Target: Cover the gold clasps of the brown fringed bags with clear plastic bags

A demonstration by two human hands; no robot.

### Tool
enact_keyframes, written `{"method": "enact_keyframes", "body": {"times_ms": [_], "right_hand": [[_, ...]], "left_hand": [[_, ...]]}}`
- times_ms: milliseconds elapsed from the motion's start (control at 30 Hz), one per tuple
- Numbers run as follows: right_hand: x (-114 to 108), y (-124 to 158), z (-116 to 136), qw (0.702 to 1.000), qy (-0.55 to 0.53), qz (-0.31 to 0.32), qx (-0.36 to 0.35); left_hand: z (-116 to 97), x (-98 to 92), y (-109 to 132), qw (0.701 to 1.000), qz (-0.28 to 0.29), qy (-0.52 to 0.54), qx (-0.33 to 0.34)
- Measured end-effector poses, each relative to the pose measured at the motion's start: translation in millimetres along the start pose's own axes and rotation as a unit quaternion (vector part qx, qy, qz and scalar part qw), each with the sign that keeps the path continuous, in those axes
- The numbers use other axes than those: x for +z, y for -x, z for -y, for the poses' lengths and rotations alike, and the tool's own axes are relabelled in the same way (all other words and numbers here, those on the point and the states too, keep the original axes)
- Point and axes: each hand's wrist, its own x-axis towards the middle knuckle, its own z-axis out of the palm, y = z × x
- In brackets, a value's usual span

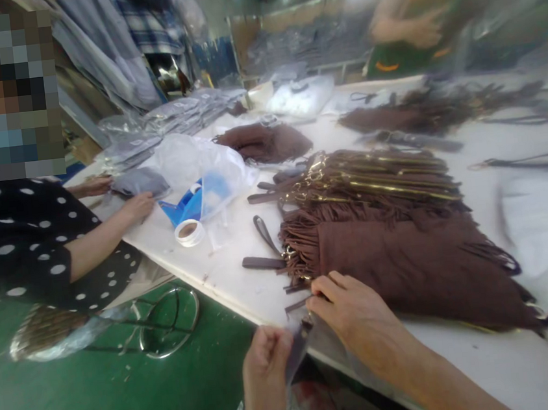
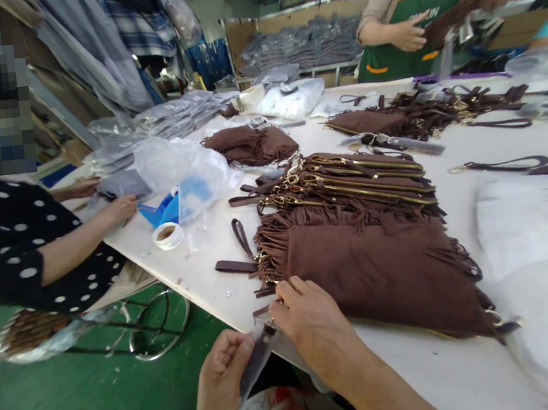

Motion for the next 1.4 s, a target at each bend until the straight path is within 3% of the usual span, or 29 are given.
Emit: {"method": "enact_keyframes", "body": {"times_ms": [233, 500, 800, 967, 1200, 1400], "right_hand": [[-3.9, 3.2, -2.2, 0.998, 0.022, -0.035, -0.042], [-0.7, 6.1, -6.1, 0.998, -0.005, -0.053, -0.036], [1.1, 14.6, -16.7, 0.987, -0.160, -0.025, -0.014], [1.1, 17.3, -21.8, 0.980, -0.195, -0.034, -0.021], [6.1, 10.3, -20.6, 0.978, -0.192, -0.077, 0.020], [2.7, 3.7, -15.7, 0.981, -0.177, -0.057, 0.051]], "left_hand": [[-13.1, 15.2, 1.5, 1.000, -0.024, -0.014, 0.011], [-24.9, 31.1, -4.5, 0.995, -0.010, -0.079, 0.058], [-29.2, 38.4, -9.8, 0.983, -0.008, -0.170, 0.072], [-37.8, 45.2, -10.3, 0.969, -0.001, -0.233, 0.079], [-42.6, 55.2, -19.3, 0.971, 0.014, -0.222, 0.088], [-40.5, 56.5, -30.1, 0.982, 0.023, -0.172, 0.076]]}}
